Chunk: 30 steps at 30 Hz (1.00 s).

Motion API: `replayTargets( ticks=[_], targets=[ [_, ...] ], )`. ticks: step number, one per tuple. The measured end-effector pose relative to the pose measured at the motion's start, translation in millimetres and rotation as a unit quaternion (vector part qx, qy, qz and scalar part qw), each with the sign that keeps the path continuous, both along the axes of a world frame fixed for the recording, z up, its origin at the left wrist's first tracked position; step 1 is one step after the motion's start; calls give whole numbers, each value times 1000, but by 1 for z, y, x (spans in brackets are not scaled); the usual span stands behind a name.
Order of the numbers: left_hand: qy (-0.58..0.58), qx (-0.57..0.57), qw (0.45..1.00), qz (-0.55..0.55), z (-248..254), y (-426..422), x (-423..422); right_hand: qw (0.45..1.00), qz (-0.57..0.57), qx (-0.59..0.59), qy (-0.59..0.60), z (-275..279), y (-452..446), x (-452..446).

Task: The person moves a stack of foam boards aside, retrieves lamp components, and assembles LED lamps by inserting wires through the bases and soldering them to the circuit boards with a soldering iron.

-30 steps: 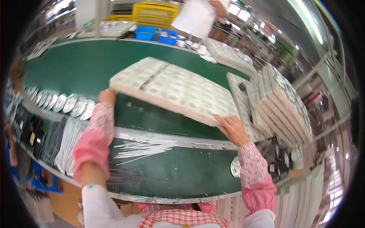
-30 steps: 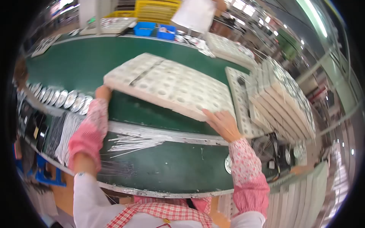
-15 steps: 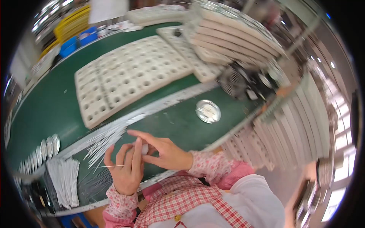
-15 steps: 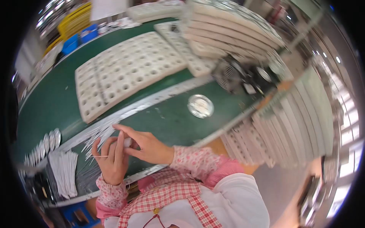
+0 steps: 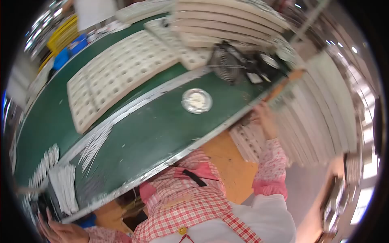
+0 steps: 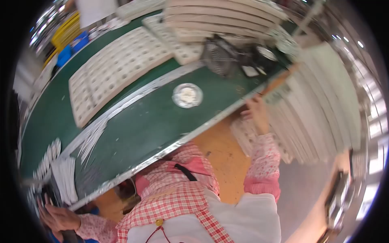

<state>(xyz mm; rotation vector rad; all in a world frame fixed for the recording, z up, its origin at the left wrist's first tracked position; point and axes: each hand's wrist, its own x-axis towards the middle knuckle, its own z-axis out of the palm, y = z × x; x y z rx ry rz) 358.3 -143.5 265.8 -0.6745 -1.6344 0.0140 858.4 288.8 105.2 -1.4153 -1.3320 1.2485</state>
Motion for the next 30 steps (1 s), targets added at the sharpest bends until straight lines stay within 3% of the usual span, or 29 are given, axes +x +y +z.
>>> replayTargets(
  ticks=[2, 3, 6, 7, 8, 11, 13, 15, 19, 24, 30],
  targets=[
    [-32, -38, 999, 5, -2, -9, 0, 967, 8, 2, 255, -23, 61, 6],
    [-75, -61, 995, -3, -7, -13, -9, 905, 122, -24, 407, -67, 134, 47],
    [-183, -75, 980, 16, -41, -9, -49, 886, 166, 27, 433, -121, 267, 97],
    [-203, -70, 976, 37, -57, -1, -68, 811, 269, -103, 509, -119, 306, 105],
    [-206, -29, 977, 50, -75, 13, -94, 878, 16, -97, 469, -93, 290, 64],
    [-345, -60, 922, 162, -115, 47, -179, 854, -128, -118, 490, -62, 276, 15],
    [-420, -111, 875, 215, -133, 63, -231, 860, -116, -120, 482, -76, 297, 34],
    [-488, -149, 813, 281, -136, 76, -256, 869, -169, -90, 456, -35, 256, -1],
    [-612, -117, 706, 336, -142, 77, -305, 958, -162, 49, 231, -40, 238, 1],
    [-641, -69, 662, 383, -149, 52, -362, 964, -221, 102, 108, -40, 218, 35],
    [-700, -46, 620, 353, -153, 11, -418, 953, -228, 186, -73, 1, 127, -7]
  ],
)
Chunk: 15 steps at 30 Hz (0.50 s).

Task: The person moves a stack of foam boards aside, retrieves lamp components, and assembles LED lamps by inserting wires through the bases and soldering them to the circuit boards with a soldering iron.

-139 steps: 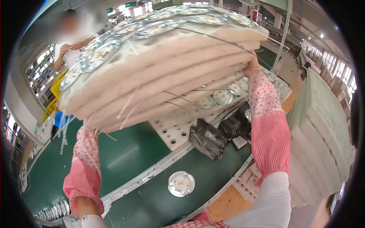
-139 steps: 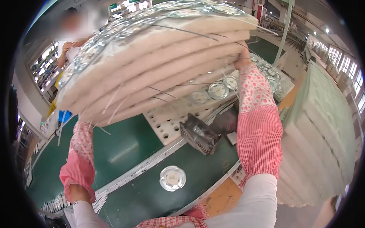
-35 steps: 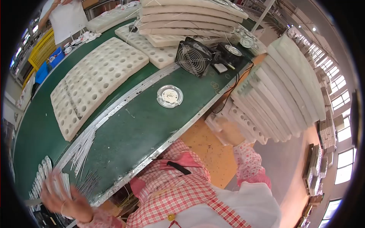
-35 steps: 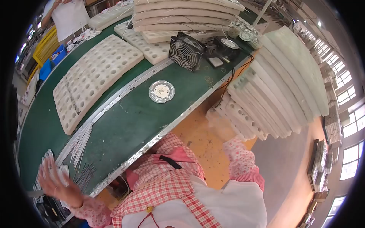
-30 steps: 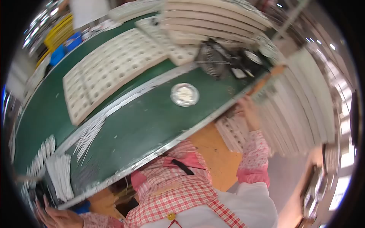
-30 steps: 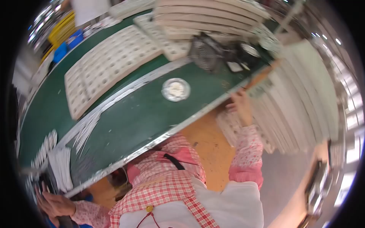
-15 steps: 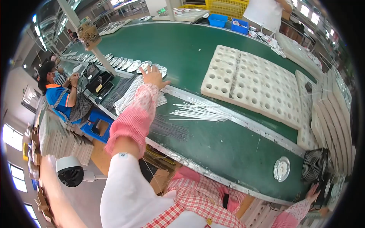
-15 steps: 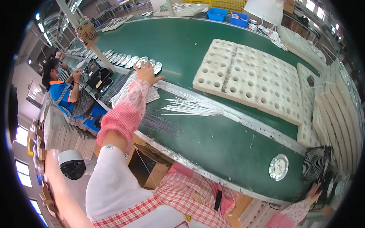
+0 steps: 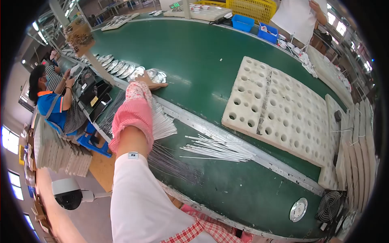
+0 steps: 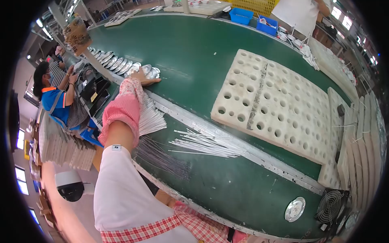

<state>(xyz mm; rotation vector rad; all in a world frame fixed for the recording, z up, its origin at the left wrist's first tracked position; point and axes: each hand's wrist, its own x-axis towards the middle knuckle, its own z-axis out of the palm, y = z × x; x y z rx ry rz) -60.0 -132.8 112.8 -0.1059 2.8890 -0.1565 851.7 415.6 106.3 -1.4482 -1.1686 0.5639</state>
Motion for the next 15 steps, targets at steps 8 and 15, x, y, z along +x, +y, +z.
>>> replayTargets(
  ticks=[8, 15],
  targets=[
    [25, -38, 992, -115, -4, -37, -54, 991, -12, 11, -130, 25, -61, -5],
    [132, -29, 982, -133, -39, -95, -126, 978, 7, 45, -203, 60, -107, 46]
  ],
)
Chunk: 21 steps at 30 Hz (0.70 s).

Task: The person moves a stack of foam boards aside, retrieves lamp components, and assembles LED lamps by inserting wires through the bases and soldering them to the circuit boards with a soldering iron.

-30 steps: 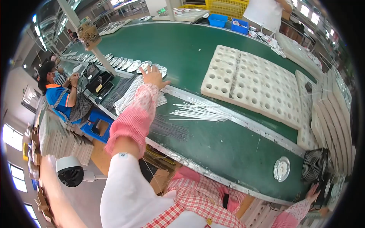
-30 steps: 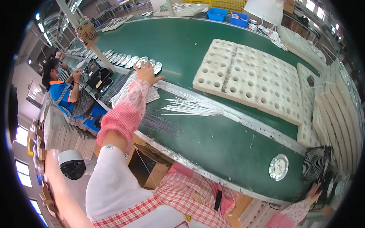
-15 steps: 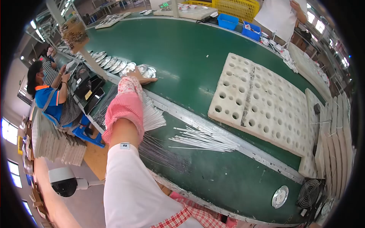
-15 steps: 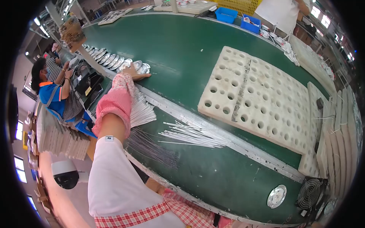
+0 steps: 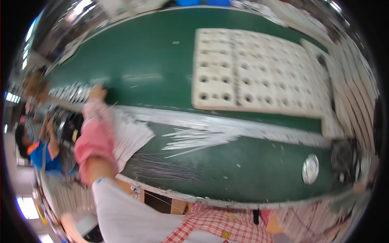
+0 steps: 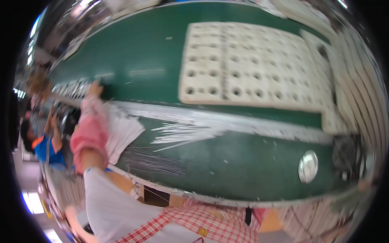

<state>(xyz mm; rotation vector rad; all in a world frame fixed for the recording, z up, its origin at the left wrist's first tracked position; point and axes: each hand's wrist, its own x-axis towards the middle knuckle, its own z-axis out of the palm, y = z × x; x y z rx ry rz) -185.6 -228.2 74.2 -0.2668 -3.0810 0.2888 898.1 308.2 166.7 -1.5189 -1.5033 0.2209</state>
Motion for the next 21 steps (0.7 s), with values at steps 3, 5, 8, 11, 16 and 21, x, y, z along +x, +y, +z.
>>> replayTargets(
  ticks=[3, 5, 8, 11, 16, 21],
  targets=[
    [61, 22, 987, -145, -7, -40, -40, 999, -2, 32, -5, 4, -16, -2],
    [63, 103, 971, -205, 13, -37, -28, 996, -37, 76, 4, -19, -15, -23],
    [139, 113, 937, -299, 66, 10, 71, 994, 51, 95, -25, -47, -35, -122],
    [178, 154, 901, -365, 120, 103, 241, 923, 263, 133, -247, -53, -46, -216],
    [140, 234, 816, -510, 109, 223, 476, 895, 381, 58, -223, -82, -28, -251],
    [-21, 328, 765, -554, 46, 323, 626, 882, 413, 60, -220, -85, -2, -215]
  ],
)
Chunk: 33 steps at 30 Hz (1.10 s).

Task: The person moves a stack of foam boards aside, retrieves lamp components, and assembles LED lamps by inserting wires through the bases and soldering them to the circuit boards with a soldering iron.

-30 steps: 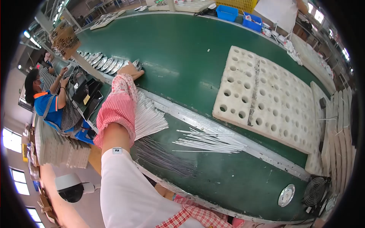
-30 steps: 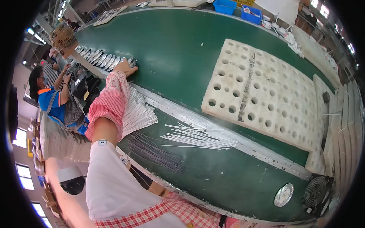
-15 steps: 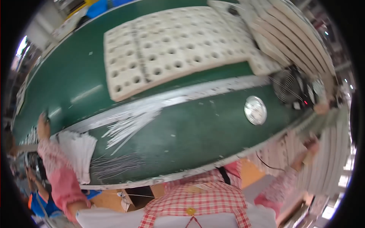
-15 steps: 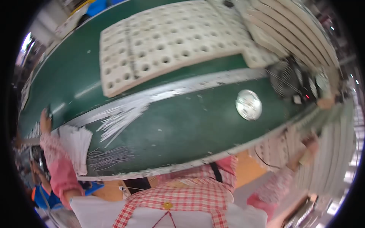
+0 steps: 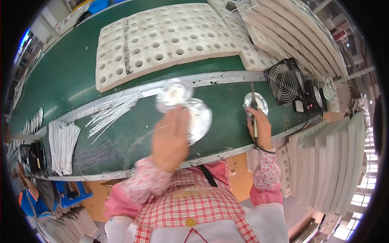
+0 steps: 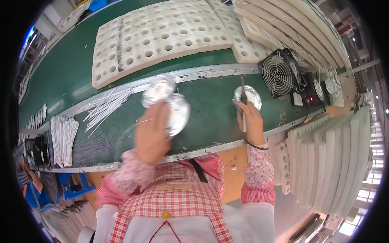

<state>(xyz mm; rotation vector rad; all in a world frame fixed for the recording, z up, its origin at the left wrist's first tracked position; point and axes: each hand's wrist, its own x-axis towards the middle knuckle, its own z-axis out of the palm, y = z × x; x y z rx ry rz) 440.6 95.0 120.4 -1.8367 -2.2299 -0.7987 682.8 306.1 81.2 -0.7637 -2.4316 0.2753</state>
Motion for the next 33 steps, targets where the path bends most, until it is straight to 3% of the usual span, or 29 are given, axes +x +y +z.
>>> replayTargets(
  ticks=[3, 6, 9, 13, 17, 19, 20, 26, 30, 33],
  targets=[
    [11, -86, 996, 32, -29, 46, 53, 999, -25, -22, 27, 10, 2, 19],
    [72, -117, 990, 25, -22, 71, 77, 991, -43, -61, 110, 30, -23, 4],
    [43, -121, 989, -72, 6, 65, 74, 996, -4, -30, 87, 41, -48, -16],
    [104, -95, 979, -148, 7, 46, 49, 996, 50, -25, 69, 35, -78, -43],
    [-2, -63, 991, -114, 9, 14, 8, 986, 82, -97, 105, 14, -91, -66],
    [38, -77, 990, -112, 1, 3, -6, 980, 70, -135, 129, 11, -95, -80],
    [57, -82, 989, -108, -2, 1, -10, 981, 89, -133, 112, 25, -95, -89],
    [-125, -43, 978, -162, -5, 2, -20, 980, 155, -85, 93, 14, -96, -110],
    [-135, -44, 976, -166, -14, 2, -27, 983, 120, -101, 99, 20, -101, -114],
    [-141, -70, 974, -163, -15, 0, -28, 987, 131, -52, 77, 21, -102, -114]
  ],
)
